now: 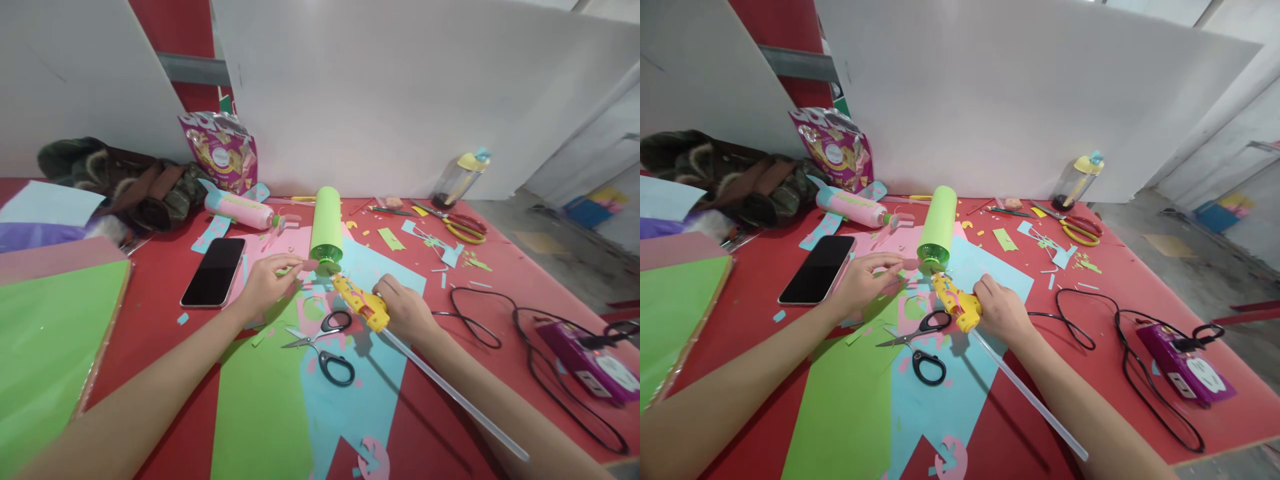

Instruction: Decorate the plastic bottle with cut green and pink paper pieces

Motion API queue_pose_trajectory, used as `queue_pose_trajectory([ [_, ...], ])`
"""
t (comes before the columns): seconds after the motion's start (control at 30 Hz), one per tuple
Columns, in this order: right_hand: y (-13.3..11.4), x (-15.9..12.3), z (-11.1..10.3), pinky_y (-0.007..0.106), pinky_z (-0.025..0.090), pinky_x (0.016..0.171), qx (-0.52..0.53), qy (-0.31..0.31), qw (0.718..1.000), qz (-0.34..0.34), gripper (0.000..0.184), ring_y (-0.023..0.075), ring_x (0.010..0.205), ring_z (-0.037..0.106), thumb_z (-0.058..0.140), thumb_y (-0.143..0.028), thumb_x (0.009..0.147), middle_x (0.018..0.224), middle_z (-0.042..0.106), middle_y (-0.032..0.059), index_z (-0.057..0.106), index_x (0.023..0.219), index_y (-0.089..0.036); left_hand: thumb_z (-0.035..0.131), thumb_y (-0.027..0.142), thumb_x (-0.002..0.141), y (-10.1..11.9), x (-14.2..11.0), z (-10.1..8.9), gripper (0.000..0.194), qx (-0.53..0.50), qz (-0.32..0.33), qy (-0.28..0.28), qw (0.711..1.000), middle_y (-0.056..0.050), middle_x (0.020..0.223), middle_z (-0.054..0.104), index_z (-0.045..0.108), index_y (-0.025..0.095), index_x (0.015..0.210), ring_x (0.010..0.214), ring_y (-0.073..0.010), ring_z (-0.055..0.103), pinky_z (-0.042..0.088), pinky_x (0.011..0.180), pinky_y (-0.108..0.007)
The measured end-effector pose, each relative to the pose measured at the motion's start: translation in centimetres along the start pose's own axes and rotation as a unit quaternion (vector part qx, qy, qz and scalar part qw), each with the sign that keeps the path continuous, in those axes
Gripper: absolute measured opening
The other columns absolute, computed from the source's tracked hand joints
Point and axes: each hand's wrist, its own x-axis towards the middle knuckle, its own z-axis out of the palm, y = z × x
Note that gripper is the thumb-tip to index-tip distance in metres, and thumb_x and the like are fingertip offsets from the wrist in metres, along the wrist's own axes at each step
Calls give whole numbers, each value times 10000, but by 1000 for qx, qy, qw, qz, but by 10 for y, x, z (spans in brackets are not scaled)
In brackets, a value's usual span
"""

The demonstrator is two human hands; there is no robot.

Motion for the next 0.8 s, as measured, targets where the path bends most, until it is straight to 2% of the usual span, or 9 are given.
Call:
queue_pose_trajectory([
  [0.5, -4, 1, -1, 226, 228, 432, -12, -18, 1000, 10, 99, 111, 480, 374, 428, -178, 759, 695, 489, 35, 483, 677, -168, 491, 334, 747, 1, -1, 1, 222, -14, -16, 2, 1000, -65, 896, 679, 645, 174, 762, 872, -194, 608, 484, 801, -321],
  [0.8, -2, 1, -1, 228, 211, 429, -4, -6, 1000, 19, 122, 107, 470, 348, 407, -180, 762, 668, 453, 22, 463, 654, -176, 494, 334, 742, 4, 0, 0, 215, -14, -27, -3, 1000, -74, 898, 676, 628, 168, 722, 865, -188, 606, 482, 794, -304],
])
